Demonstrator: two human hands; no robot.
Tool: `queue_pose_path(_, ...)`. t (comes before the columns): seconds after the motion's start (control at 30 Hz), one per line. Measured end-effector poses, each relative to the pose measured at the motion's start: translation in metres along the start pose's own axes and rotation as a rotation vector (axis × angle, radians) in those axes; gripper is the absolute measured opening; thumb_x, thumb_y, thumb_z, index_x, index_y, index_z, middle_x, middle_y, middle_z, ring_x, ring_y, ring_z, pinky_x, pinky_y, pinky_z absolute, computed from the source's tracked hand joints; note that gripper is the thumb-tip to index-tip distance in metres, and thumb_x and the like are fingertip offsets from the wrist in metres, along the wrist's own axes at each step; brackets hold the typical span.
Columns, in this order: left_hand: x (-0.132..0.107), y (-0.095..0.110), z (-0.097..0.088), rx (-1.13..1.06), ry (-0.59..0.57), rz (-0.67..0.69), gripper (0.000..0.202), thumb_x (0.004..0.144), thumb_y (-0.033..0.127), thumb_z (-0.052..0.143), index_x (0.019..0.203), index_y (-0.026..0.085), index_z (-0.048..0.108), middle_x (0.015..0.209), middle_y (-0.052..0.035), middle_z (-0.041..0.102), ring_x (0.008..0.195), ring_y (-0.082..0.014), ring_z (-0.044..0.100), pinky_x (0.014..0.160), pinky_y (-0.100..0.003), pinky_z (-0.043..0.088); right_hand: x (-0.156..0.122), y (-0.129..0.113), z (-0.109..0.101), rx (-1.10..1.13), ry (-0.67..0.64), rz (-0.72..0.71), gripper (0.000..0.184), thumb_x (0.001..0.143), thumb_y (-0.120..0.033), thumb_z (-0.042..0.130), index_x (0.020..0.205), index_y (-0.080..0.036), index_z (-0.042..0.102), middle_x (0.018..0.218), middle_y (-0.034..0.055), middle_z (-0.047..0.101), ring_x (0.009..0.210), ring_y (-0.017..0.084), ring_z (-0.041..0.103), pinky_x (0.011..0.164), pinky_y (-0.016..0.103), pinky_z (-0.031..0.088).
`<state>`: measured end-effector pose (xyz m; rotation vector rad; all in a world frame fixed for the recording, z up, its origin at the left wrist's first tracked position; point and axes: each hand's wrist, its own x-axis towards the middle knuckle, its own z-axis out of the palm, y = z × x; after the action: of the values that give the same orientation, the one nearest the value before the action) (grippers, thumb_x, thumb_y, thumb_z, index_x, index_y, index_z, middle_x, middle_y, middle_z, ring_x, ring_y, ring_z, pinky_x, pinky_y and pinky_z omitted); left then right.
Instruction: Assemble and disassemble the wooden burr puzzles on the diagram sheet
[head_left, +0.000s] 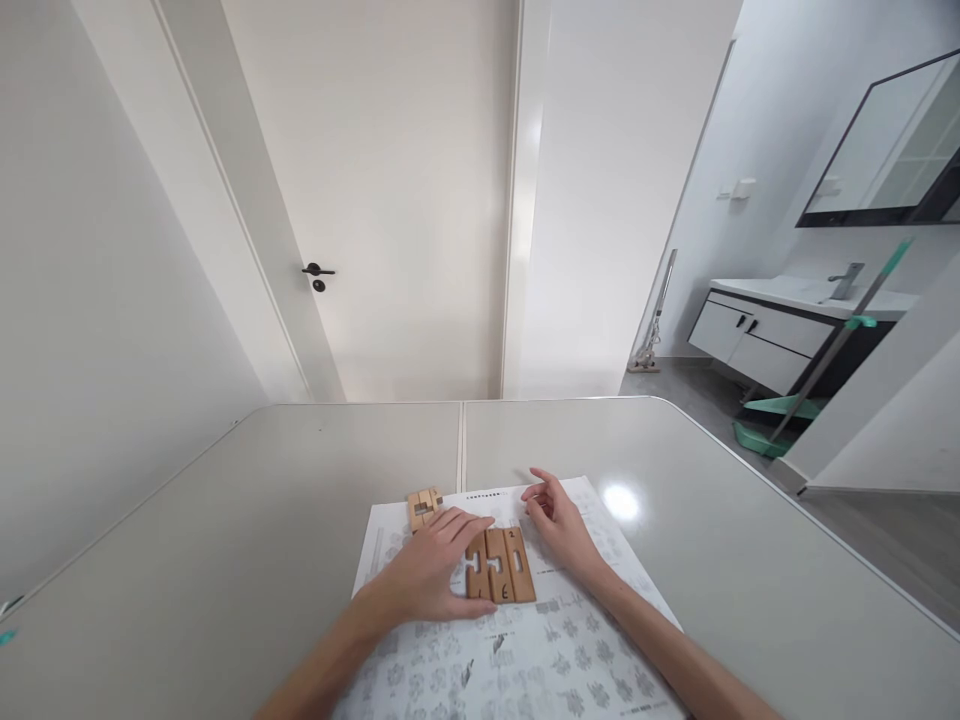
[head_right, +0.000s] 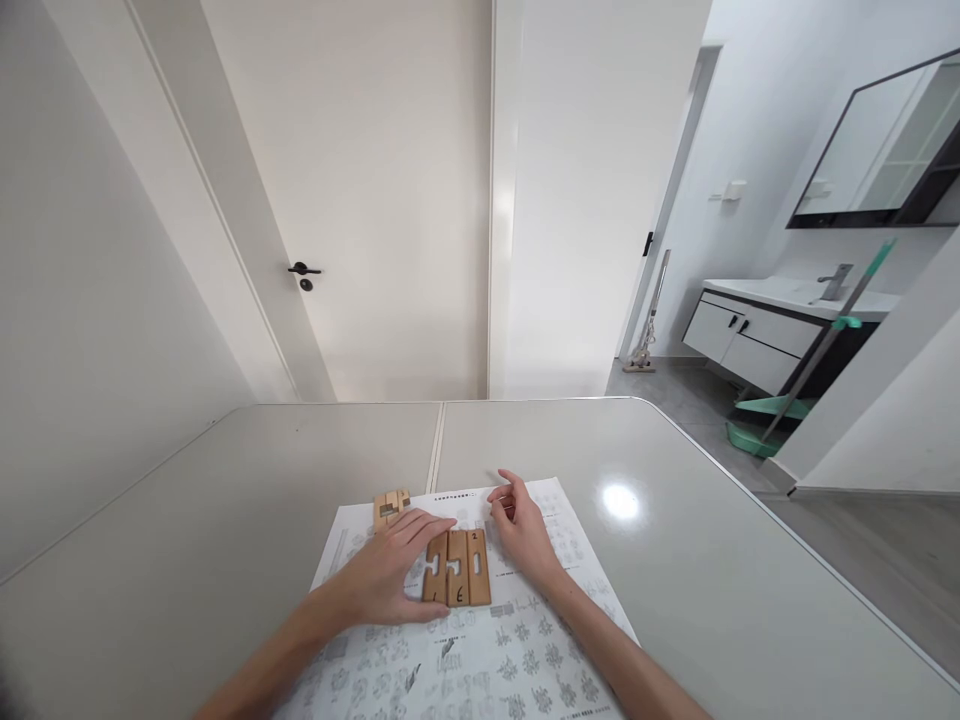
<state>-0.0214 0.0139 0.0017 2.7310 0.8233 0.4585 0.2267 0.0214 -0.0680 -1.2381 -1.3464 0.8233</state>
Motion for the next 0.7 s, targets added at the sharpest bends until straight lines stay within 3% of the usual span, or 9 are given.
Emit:
queue_pose_path(0.13, 0.0, 0.001, -0.001, -0.009, -0.01, 0.001, 0.085, 0.076, 0.057, 0.077, 0.147, 0.027, 0.041, 0.131, -0.0107, 0.062, 0.122, -0.0331, 0.057, 0.106, -0.049, 0.044, 0.0, -0.001, 0.0, -0.014, -0.024, 0.019, 0.047, 0.094, -0.04, 0.05, 0.137, -0.021, 0.047, 0.104, 0.0071, 0.067, 0.087, 0.022, 0.064, 0.081, 0.037, 0.054)
queue_pose_path(0.4, 0.001, -0.002, -0.001, -0.01, 0.022, 0.028, 0.092, 0.074, 0.073, 0.071, 0.147, 0.025, 0.042, 0.136, -0.0128, 0.06, 0.126, -0.034, 0.054, 0.109, -0.051, 0.042, -0.001, -0.004, 0.001, -0.024, -0.009, 0.01, 0.045, 0.093, -0.04, 0.051, 0.133, -0.02, 0.052, 0.103, 0.0073, 0.068, 0.084, 0.021, 0.063, 0.079, 0.037, 0.054)
queue_pose_path(0.6, 0.001, -0.009, 0.0, -0.015, 0.115, -0.047, 0.071, 0.085, 0.059, 0.069, 0.143, 0.026, 0.045, 0.137, -0.0108, 0.059, 0.127, -0.0307, 0.053, 0.109, -0.049, 0.044, 0.001, 0.001, 0.002, -0.03, -0.001, -0.003, 0.042, 0.092, -0.037, 0.051, 0.13, -0.02, 0.054, 0.103, 0.0074, 0.068, 0.083, 0.022, 0.064, 0.08, 0.038, 0.054)
queue_pose_path(0.7, 0.001, -0.011, 0.0, -0.014, 0.132, -0.044, 0.073, 0.083, 0.059, 0.071, 0.143, 0.027, 0.046, 0.136, -0.0108, 0.059, 0.126, -0.0314, 0.054, 0.108, -0.049, 0.045, 0.002, 0.002, 0.002, -0.025, 0.003, 0.001, 0.041, 0.091, -0.037, 0.052, 0.128, -0.02, 0.055, 0.103, 0.0074, 0.068, 0.083, 0.022, 0.065, 0.08, 0.038, 0.055)
